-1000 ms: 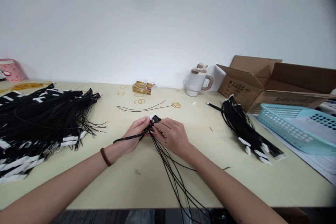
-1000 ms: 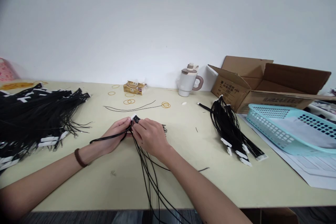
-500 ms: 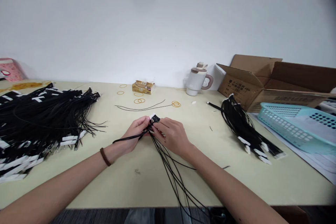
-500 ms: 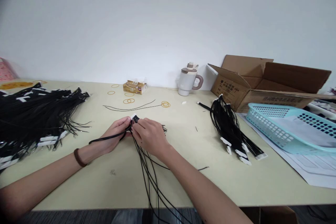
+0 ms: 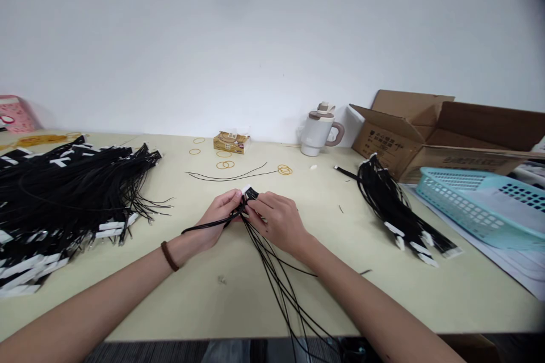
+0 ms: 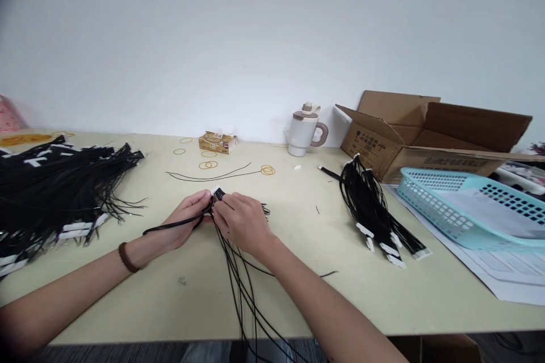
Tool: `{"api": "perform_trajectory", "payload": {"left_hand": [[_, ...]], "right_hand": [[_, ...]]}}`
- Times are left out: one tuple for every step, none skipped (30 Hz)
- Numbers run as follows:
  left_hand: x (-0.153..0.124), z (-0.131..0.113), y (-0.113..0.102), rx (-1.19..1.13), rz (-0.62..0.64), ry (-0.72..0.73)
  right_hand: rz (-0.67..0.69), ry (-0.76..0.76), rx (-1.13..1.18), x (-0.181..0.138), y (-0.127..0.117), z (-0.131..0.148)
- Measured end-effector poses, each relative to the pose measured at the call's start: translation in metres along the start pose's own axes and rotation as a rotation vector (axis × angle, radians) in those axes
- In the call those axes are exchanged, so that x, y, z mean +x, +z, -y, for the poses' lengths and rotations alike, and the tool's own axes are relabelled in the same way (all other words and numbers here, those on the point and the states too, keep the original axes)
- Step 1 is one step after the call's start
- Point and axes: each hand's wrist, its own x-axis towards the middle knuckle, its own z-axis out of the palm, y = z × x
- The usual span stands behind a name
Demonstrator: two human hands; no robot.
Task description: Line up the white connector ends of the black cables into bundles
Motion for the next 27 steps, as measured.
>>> {"api": "perform_trajectory", "payload": {"left_hand": [[0.0,0.0,-0.0001,-0.003,0.004,-0.002],[0.0,-0.0001,-0.0001,-0.004,0.006,-0.003],[0.0,-0.0002,-0.0002,-0.005,0.006,-0.004],[0.0,-0.0002,-0.0002,-0.004,0.003,-0.005],[0.0,-0.0001,-0.0003,-0.003,0.001,-0.005],[0.0001,0.0,-0.0004,-0.002,0.001,-0.005],[0.0002,0.0002,-0.0005,-0.002,0.003,-0.005],[0.0002,0.0004,-0.0006,-0.003,0.006,-0.007],[0.0003,0.0006,-0.0006,-0.005,0.008,-0.008],[0.0004,0.0007,-0.0005,-0.007,0.009,-0.007],[0.0004,0.0007,-0.0004,-0.009,0.009,-0.005],[0.0005,0.0006,-0.0002,-0.01,0.009,-0.002],[0.0005,0.0003,-0.0001,-0.013,0.011,0.001],[0.0006,0.0,0.0,-0.015,0.017,0.003],[0.0008,-0.0005,0.0,-0.018,0.024,0.003],[0.0009,-0.0009,-0.0003,-0.021,0.029,0.004],[0.0012,-0.0013,-0.0006,-0.024,0.032,0.007],[0.0014,-0.0017,-0.0012,-0.027,0.035,0.012],[0.0017,-0.0021,-0.0018,-0.029,0.039,0.018],[0.002,-0.0024,-0.0025,-0.029,0.046,0.025],[0.0023,-0.0027,-0.0031,-0.03,0.056,0.032],[0.0025,-0.0029,-0.0036,-0.029,0.071,0.037],[0.0026,-0.0032,-0.004,-0.026,0.085,0.041],[0.0026,-0.0034,-0.0041,-0.022,0.098,0.044],[0.0025,-0.0037,-0.0041,-0.018,0.108,0.047],[0.0021,-0.0041,-0.0039,-0.015,0.116,0.049],[0.0017,-0.0044,-0.0036,-0.015,0.122,0.052]], "right_hand": [[-0.001,0.001,0.0,0.0,0.0,-0.0001],[-0.002,0.001,0.0,0.0,0.0,-0.0002],[-0.003,0.001,0.0,0.0,0.0001,-0.0003],[-0.005,0.002,-0.002,0.0,0.0003,-0.0005],[-0.005,0.003,-0.002,-0.0001,0.0004,-0.0007],[-0.005,0.002,-0.002,-0.0002,0.0006,-0.0008],[-0.004,0.0,0.0,-0.0003,0.0007,-0.0009],[-0.001,-0.001,0.001,-0.0004,0.0008,-0.001],[0.002,-0.001,0.002,-0.0006,0.0008,-0.001],[0.006,-0.002,0.003,-0.0008,0.0006,-0.001],[0.009,-0.002,0.003,-0.0011,0.0004,-0.001],[0.014,-0.001,0.003,-0.0013,0.0001,-0.001],[0.018,0.0,0.002,-0.0015,-0.0002,-0.0009],[0.02,0.001,0.001,-0.0017,-0.0005,-0.0009],[0.019,0.001,0.0,-0.0016,-0.0009,-0.0009],[0.017,0.002,-0.001,-0.0015,-0.0012,-0.0009],[0.009,0.003,-0.003,-0.0012,-0.0014,-0.001],[-0.002,0.003,-0.006,-0.0008,-0.0015,-0.001],[-0.017,0.002,-0.008,-0.0003,-0.0015,-0.0012],[-0.033,0.001,-0.011,0.0003,-0.0014,-0.0014],[-0.049,0.0,-0.016,0.0007,-0.0012,-0.0018],[-0.066,0.0,-0.023,0.001,-0.0009,-0.0022],[-0.079,0.001,-0.031,0.0012,-0.0006,-0.0028],[-0.092,0.003,-0.04,0.0011,-0.0004,-0.0034],[-0.104,0.005,-0.047,0.0008,-0.0001,-0.004],[-0.117,0.005,-0.051,0.0004,0.0001,-0.0047],[-0.129,0.002,-0.052,-0.0001,0.0001,-0.0054]]}}
